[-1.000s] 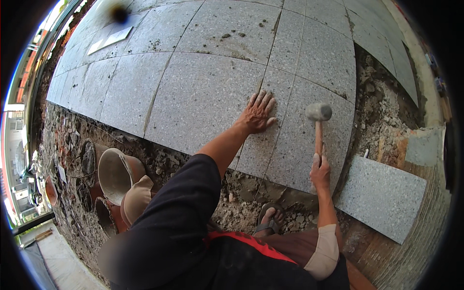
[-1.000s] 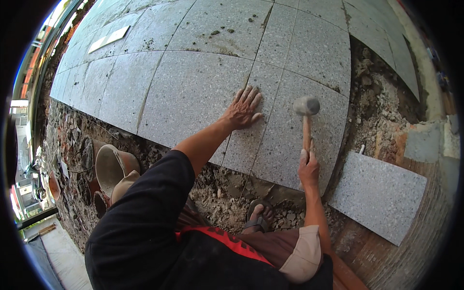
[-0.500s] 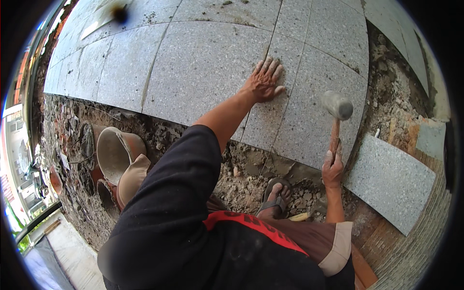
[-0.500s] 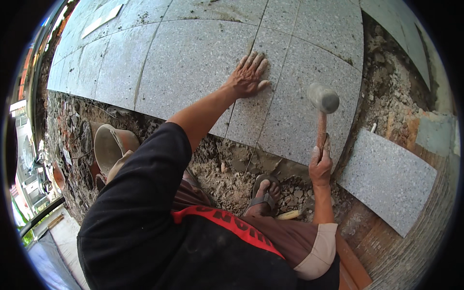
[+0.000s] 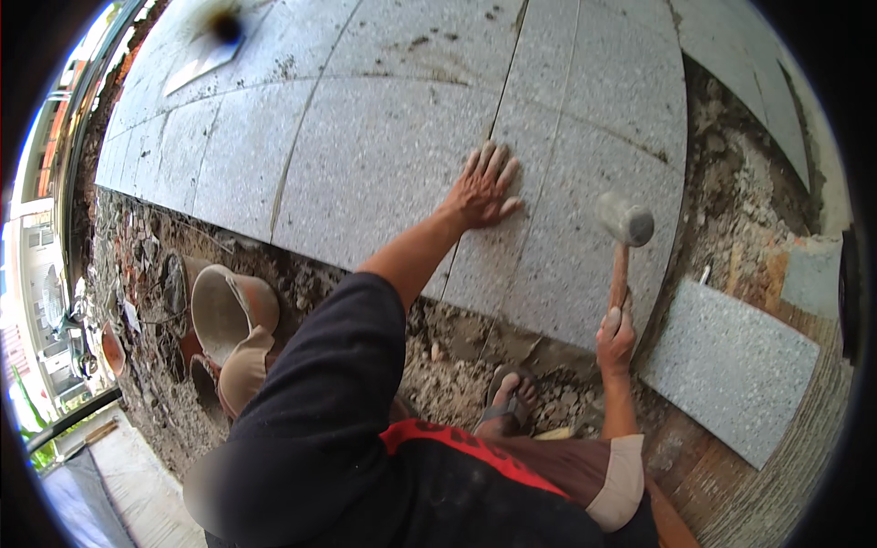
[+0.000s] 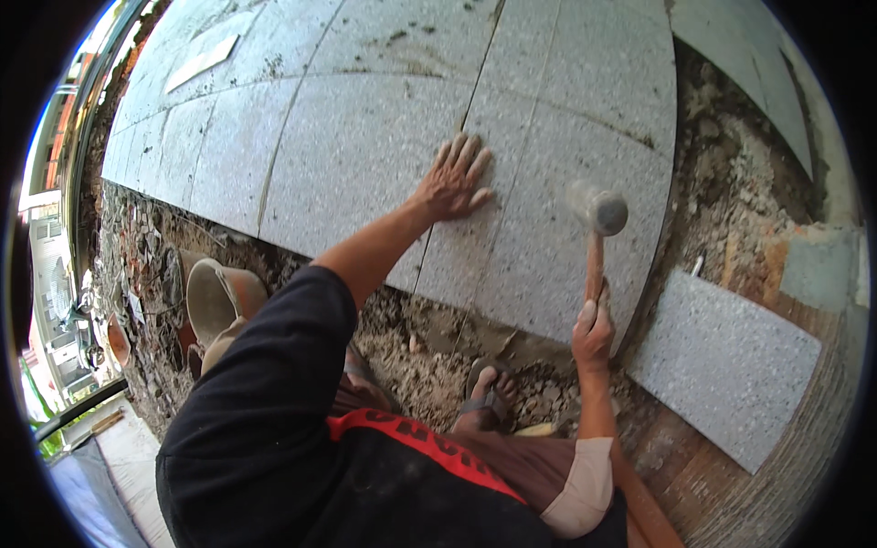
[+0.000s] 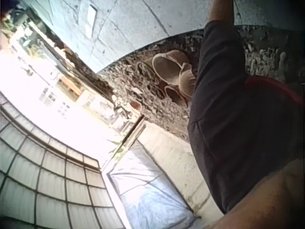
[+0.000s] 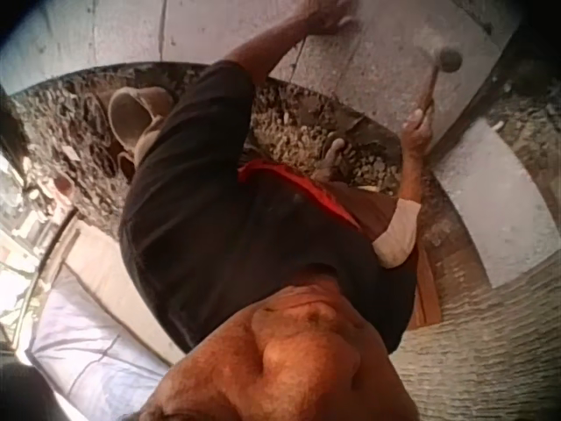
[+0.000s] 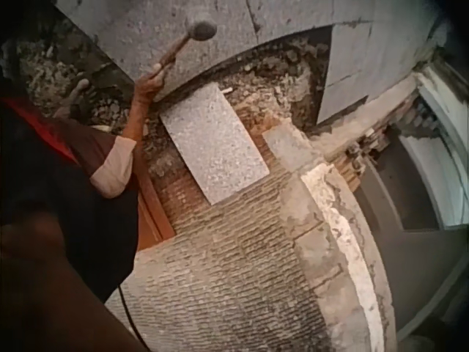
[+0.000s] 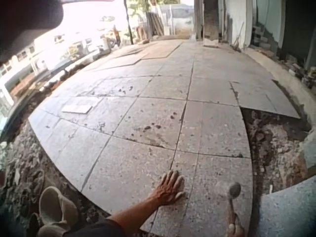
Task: Applying mortar and laying tiles on a floor at a construction site.
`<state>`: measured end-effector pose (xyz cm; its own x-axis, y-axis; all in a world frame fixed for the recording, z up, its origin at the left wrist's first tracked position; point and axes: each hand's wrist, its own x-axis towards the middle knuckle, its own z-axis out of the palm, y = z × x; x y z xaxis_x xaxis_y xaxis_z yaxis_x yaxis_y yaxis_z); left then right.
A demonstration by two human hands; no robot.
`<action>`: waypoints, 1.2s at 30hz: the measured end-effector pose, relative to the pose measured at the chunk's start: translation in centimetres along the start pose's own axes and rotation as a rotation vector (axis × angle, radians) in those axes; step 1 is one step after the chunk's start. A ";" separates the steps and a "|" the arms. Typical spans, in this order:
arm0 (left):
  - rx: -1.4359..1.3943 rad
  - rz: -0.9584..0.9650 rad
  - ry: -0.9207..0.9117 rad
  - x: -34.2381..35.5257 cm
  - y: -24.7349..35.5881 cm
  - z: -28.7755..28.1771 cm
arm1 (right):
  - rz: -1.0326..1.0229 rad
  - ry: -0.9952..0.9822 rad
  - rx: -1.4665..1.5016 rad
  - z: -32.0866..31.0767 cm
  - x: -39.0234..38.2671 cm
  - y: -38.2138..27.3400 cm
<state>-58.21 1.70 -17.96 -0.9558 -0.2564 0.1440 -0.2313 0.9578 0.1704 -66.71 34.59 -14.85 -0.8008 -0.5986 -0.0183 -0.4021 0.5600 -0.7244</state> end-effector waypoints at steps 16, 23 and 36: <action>-0.035 -0.008 -0.127 -0.5 0.7 -0.2 | 0.051 0.018 -0.059 -2.2 0.1 -1.9; 0.092 -0.040 -0.171 0.5 1.2 -1.0 | -0.170 0.067 0.146 -4.8 -1.1 -6.0; -0.114 -0.009 -0.132 5.6 12.4 3.6 | -0.005 0.104 0.038 -3.1 1.6 -0.3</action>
<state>-67.09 12.57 -18.52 -0.9710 -0.2389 0.0140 -0.2254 0.9327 0.2815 -69.26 35.19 -12.56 -0.8415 -0.5374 0.0560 -0.3908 0.5338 -0.7499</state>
